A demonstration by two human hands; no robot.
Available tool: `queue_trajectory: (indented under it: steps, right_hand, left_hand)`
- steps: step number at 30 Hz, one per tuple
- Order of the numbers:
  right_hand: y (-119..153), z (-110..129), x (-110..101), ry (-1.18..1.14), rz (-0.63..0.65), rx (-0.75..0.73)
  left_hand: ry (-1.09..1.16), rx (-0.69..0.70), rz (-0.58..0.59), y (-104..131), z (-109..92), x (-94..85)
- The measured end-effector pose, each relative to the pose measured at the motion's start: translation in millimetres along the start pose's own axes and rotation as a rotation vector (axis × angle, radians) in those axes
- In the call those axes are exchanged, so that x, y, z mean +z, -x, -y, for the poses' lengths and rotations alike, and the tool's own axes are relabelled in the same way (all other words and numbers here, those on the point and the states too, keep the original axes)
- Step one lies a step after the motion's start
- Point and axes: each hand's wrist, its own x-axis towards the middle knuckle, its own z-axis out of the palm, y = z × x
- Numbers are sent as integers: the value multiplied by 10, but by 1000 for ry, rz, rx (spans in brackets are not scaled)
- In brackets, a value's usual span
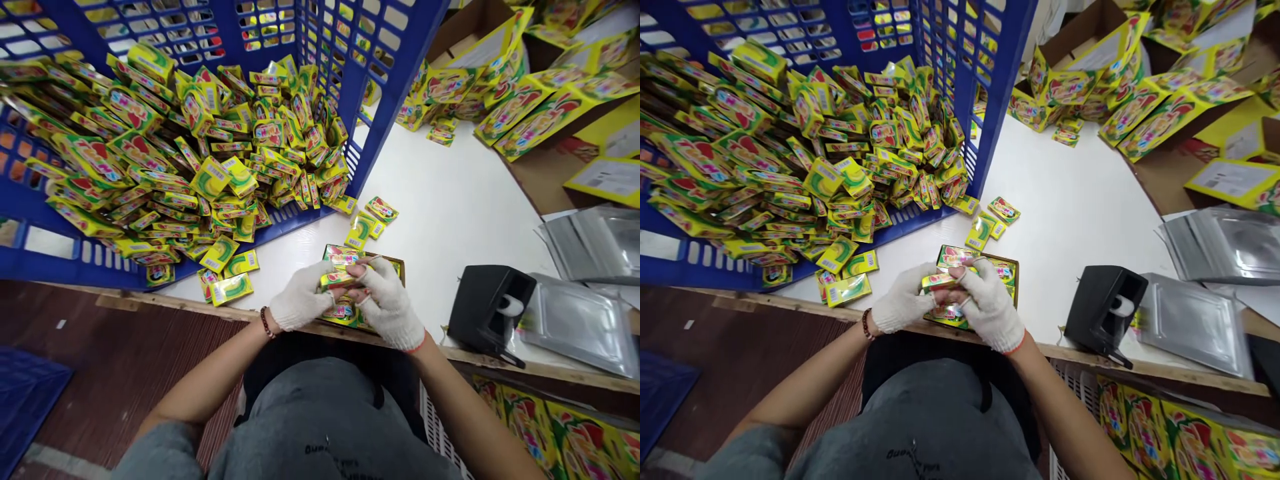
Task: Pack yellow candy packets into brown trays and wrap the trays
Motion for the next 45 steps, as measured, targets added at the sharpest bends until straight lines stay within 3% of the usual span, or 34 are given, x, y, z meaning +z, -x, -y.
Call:
queue_trajectory:
  steps: [3,7,10,12,15,19,21,24,26,29,32,35,37,40,45]
  right_hand:
    - [-32,-117,-125,1,-14,179]
    - [172,-410,-361,101,-121,420]
    - [330,-566,-367,146,-130,479]
    - [366,-603,-265,195,-123,462]
    - [333,-569,-53,321,-63,400]
    - [285,-496,137,602,114,317]
    - [298,-492,168,670,160,307]
    - [341,-499,164,660,134,318]
    - [349,-471,138,629,29,307]
    - [268,-350,56,439,-118,180]
    - [73,-215,-36,109,-158,76]
    - [-105,-179,-62,-106,-168,72]
    - [-146,-205,-36,-125,-211,95]
    - [-113,-249,-12,-90,-242,117]
    - [-117,-301,-225,-80,-81,35]
  left_hand:
    - [-79,25,3,-16,150,-89]
    - [-655,-144,-236,32,624,-599]
    - [-971,-414,-174,43,926,-977]
    - [-1063,-457,-124,40,1005,-1112]
    - [-1103,-431,-46,23,999,-1160]
    - [-1060,-397,-32,-29,986,-1113]
    - [-905,-380,-100,-50,957,-1064]
    - [-259,-325,-263,-71,776,-930]
    - [269,-305,-298,-95,564,-795]
    - [766,-331,-161,-174,218,-551]
    - [929,-338,-8,-309,-36,-304]
    - [974,-277,85,-455,-160,-67]
    - [876,-191,81,-518,-187,71]
    - [501,-92,51,-550,-188,194]
    - [-130,14,104,-649,-256,178]
